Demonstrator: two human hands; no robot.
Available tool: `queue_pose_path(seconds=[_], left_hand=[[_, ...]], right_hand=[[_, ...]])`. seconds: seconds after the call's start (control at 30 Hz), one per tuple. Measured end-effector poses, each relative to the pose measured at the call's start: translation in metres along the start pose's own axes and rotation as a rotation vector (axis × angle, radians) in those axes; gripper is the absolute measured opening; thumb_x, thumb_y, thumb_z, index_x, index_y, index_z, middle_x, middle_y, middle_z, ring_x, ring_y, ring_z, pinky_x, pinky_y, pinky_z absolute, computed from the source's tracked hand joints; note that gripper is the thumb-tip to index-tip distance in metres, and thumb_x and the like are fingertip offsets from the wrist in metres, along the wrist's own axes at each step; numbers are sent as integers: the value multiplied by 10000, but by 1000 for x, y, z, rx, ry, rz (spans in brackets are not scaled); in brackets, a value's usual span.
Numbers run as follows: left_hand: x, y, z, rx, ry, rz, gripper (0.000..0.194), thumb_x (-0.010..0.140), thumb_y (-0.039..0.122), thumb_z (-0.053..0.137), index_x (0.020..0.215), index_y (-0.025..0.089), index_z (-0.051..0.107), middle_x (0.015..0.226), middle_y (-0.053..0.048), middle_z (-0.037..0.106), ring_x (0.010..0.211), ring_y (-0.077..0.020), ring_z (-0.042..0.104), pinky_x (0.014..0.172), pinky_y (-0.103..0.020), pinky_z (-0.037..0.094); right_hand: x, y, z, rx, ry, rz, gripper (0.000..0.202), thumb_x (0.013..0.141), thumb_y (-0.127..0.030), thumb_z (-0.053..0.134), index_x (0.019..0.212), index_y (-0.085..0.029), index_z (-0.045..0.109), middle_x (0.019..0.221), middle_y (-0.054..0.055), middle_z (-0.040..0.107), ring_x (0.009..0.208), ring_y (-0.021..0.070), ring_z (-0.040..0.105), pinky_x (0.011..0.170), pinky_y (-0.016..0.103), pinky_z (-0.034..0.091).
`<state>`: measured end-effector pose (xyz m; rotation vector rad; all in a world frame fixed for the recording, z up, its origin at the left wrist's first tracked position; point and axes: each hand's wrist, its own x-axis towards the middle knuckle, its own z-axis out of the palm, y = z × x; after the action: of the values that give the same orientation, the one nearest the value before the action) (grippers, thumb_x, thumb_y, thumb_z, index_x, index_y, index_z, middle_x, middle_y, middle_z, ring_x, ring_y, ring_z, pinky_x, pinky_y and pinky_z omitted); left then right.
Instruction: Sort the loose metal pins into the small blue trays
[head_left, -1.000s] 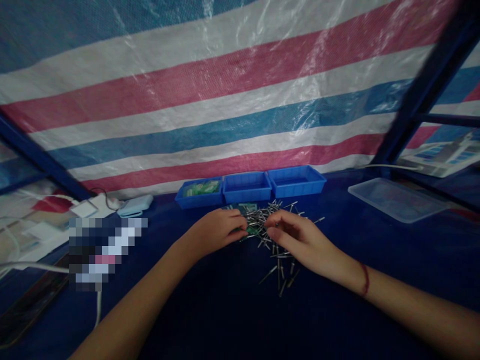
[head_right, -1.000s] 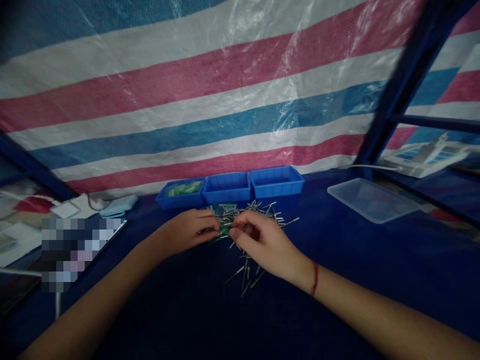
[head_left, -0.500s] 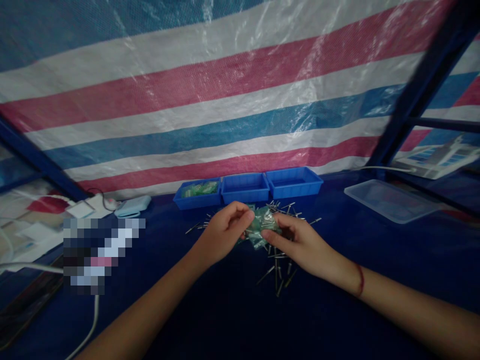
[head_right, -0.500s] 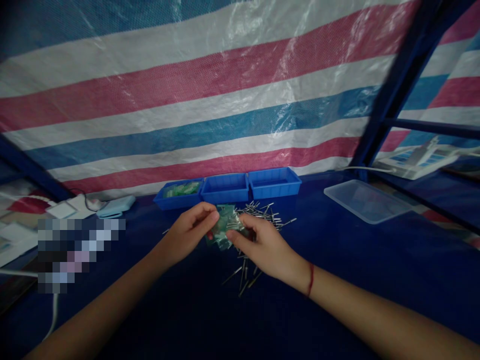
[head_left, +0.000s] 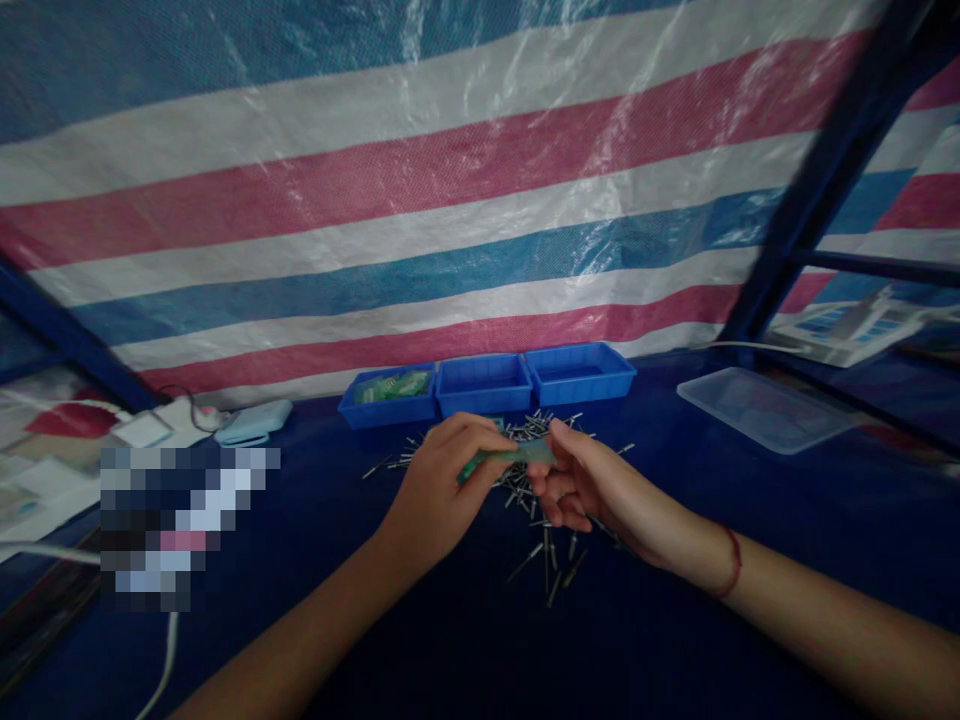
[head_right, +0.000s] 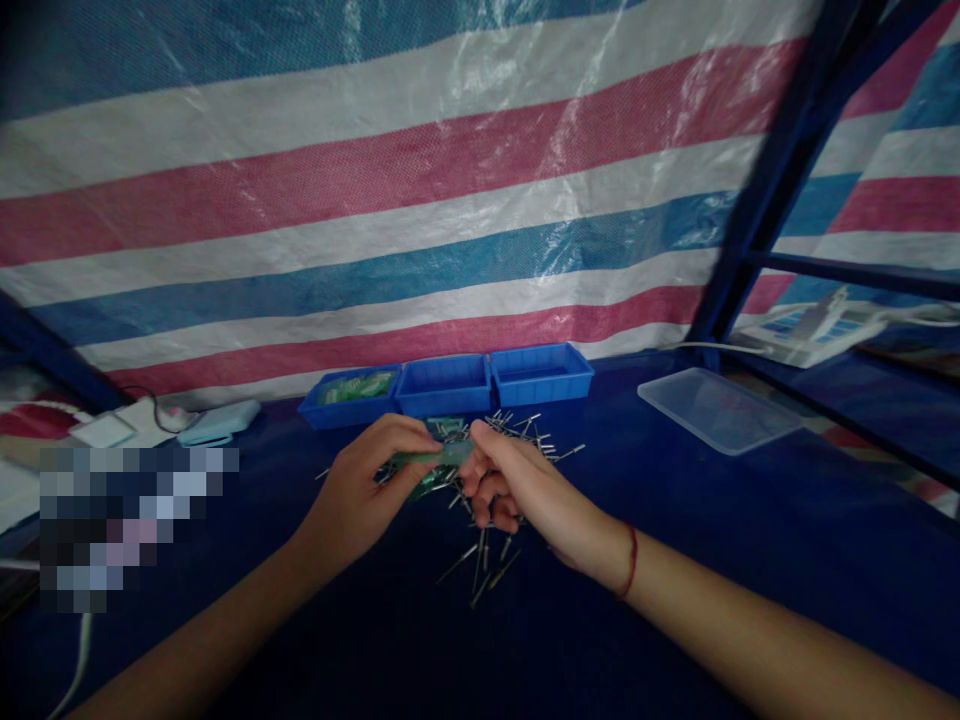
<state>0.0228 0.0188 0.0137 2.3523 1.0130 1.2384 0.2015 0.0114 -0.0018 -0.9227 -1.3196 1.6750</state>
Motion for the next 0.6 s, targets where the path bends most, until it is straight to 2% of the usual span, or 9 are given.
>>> queue_pose_path(seconds=[0.07,0.13,0.23,0.3,0.33,0.37,0.43,0.5,0.6], left_hand=[[-2,4,-1,63,-57,120,120,841,157,538,888,237,615,946,-35,585,936,-191,547,858,-396,411],[-4,7,-1,79,-132,137,195,795,102,555,907,249,619,1067,-48,543,1043,-220,507,919,-435,378],[-6,7,1,-23,-250,41,438,716,79,589,1110,266,551,1290,-82,402,1220,-277,376,988,-466,332],[-7,5,4,-160,-245,-97,585,742,157,605,1280,267,401,1313,-111,391,1207,-281,394,948,-452,383],[-7,4,6,-224,-228,-177,577,774,213,595,1302,260,367,1271,-116,440,1153,-269,447,907,-435,416],[-6,3,8,-272,-213,-253,498,809,265,570,1275,247,397,1195,-108,507,1072,-250,504,862,-413,441],[-4,1,11,-313,-200,-356,272,852,326,519,1099,212,537,990,-70,601,894,-205,569,783,-367,458],[0,-1,11,-330,-183,-394,185,859,334,505,919,181,592,847,-40,615,782,-170,573,724,-324,453],[9,-14,3,-363,-7,-435,184,833,328,532,911,164,564,789,-25,603,721,-142,573,663,-271,449]], right_hand=[[-1,-1,0,55,-37,38,371,823,-532,470,754,-177,556,624,2,516,492,82,487,379,200,254],[0,-2,0,61,-7,10,264,789,-445,571,765,-182,566,597,-23,481,486,72,437,404,203,271],[2,-2,-3,-25,86,-116,215,767,-391,617,748,-184,563,627,-35,470,495,62,381,437,210,294],[4,-2,-6,-117,119,-201,216,774,-392,612,747,-184,559,653,-31,489,521,66,388,459,216,305],[4,-2,-7,-162,121,-238,215,775,-389,613,744,-184,558,661,-30,497,537,70,398,476,220,315],[5,-1,-7,-206,114,-271,215,776,-388,613,737,-184,555,665,-29,505,553,75,412,498,227,329],[4,-1,-7,-291,106,-324,219,785,-386,602,715,-186,546,666,-27,513,583,86,437,536,244,350],[3,-1,-5,-353,117,-340,216,808,-387,572,723,-190,544,653,-26,508,588,95,449,540,254,353],[2,-3,-2,-360,154,-319,187,840,-379,525,894,-202,546,688,-24,508,577,96,463,507,253,348]])
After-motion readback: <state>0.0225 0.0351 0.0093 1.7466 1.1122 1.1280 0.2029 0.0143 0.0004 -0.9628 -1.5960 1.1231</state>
